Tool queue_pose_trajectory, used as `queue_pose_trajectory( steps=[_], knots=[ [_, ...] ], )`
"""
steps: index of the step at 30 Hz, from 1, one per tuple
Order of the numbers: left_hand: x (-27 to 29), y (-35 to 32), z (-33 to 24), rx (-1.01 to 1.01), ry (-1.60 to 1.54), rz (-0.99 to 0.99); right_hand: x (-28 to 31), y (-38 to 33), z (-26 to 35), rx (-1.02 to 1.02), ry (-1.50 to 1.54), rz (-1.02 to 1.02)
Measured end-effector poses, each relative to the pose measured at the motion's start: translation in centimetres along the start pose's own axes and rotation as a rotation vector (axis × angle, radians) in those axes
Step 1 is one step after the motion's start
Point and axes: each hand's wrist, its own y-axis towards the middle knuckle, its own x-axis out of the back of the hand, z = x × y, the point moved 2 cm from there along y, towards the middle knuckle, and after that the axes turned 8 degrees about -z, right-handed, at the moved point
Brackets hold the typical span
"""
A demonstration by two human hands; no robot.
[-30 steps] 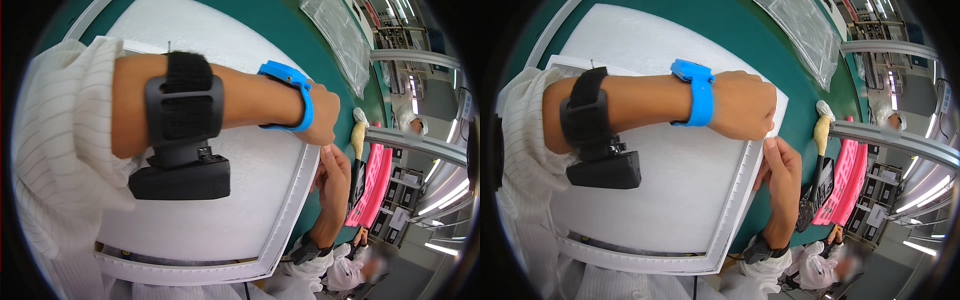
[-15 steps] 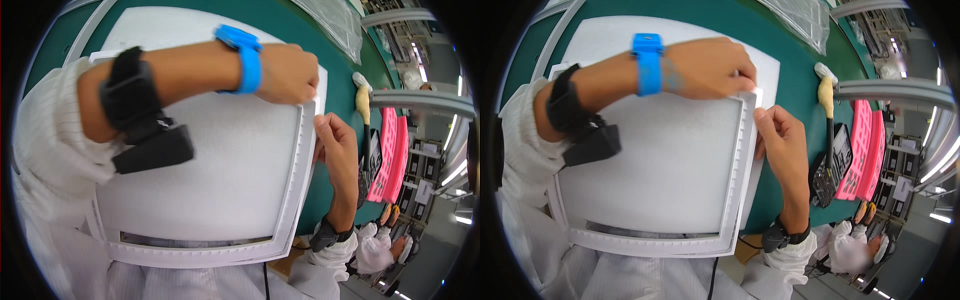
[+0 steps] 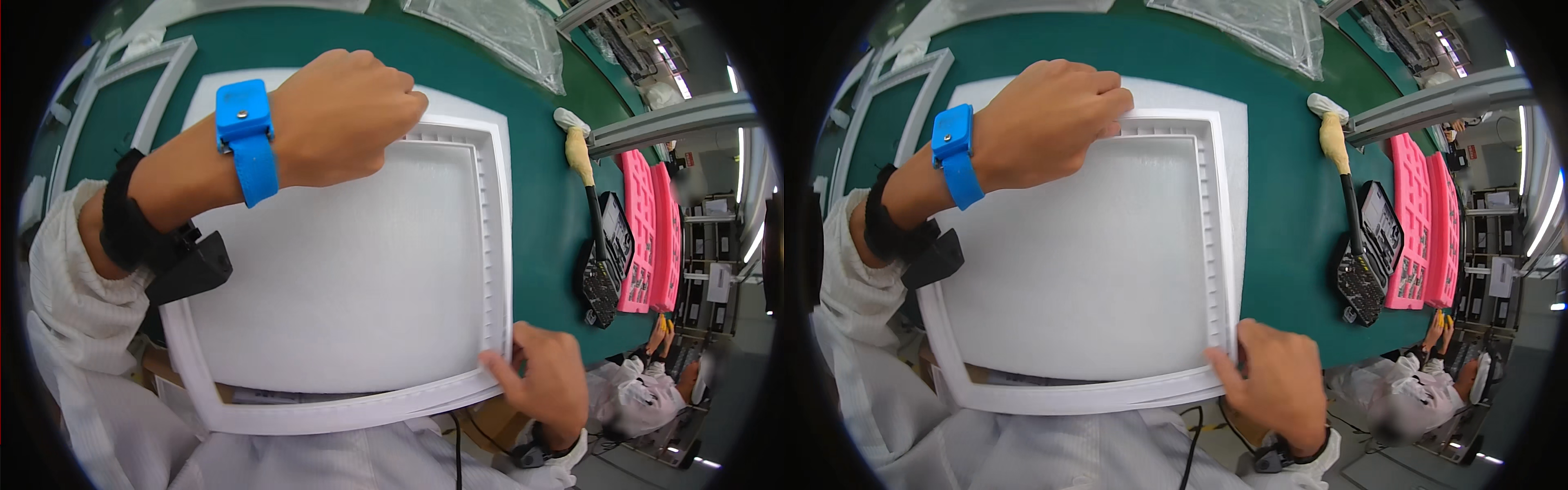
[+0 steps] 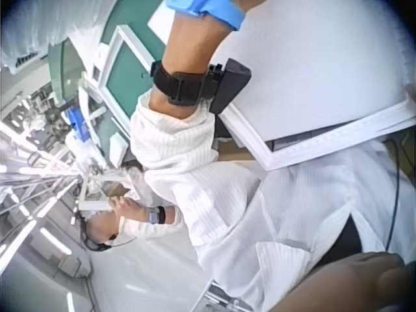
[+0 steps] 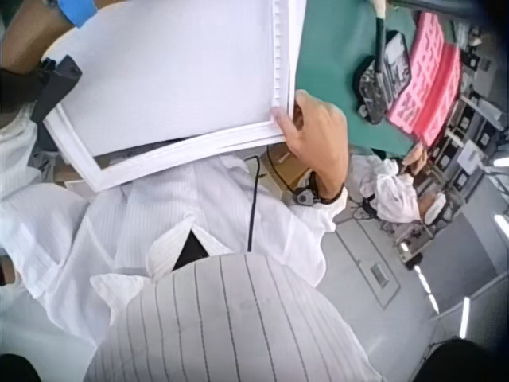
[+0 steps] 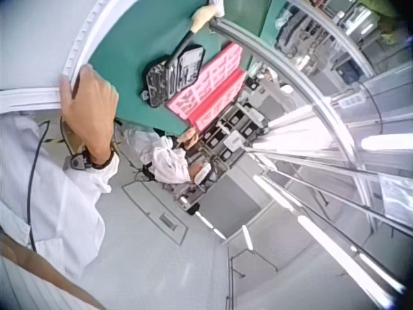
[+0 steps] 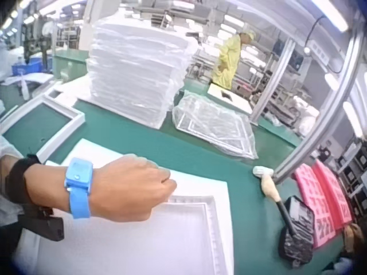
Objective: Assemble a white plastic frame by hand and with a mallet, then place it in a plastic bag.
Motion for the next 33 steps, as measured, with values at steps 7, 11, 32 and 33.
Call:
queue_pose_trajectory(
  steps=[7, 11, 32, 33],
  knots=[
    [4.7, -1.2, 3.1, 0.182, -0.065, -0.075, 6.2, 7.3, -3.0, 0.237, -0.18, -0.632],
    [7.9, -3.3, 2.9, 0.367, -0.073, 0.354, 6.8, 14.1, -2.2, 0.31, -0.101, -0.408],
    [-2.0, -0.1, 0.9, 0.394, -0.743, 0.102, -1.0, 20.0, 0.0, 0.286, 0.74, -0.136],
    [-2.0, -0.2, 1.0, 0.44, -0.794, 0.107, -1.0, 20.1, 0.1, 0.269, 0.735, -0.113]
  ],
)
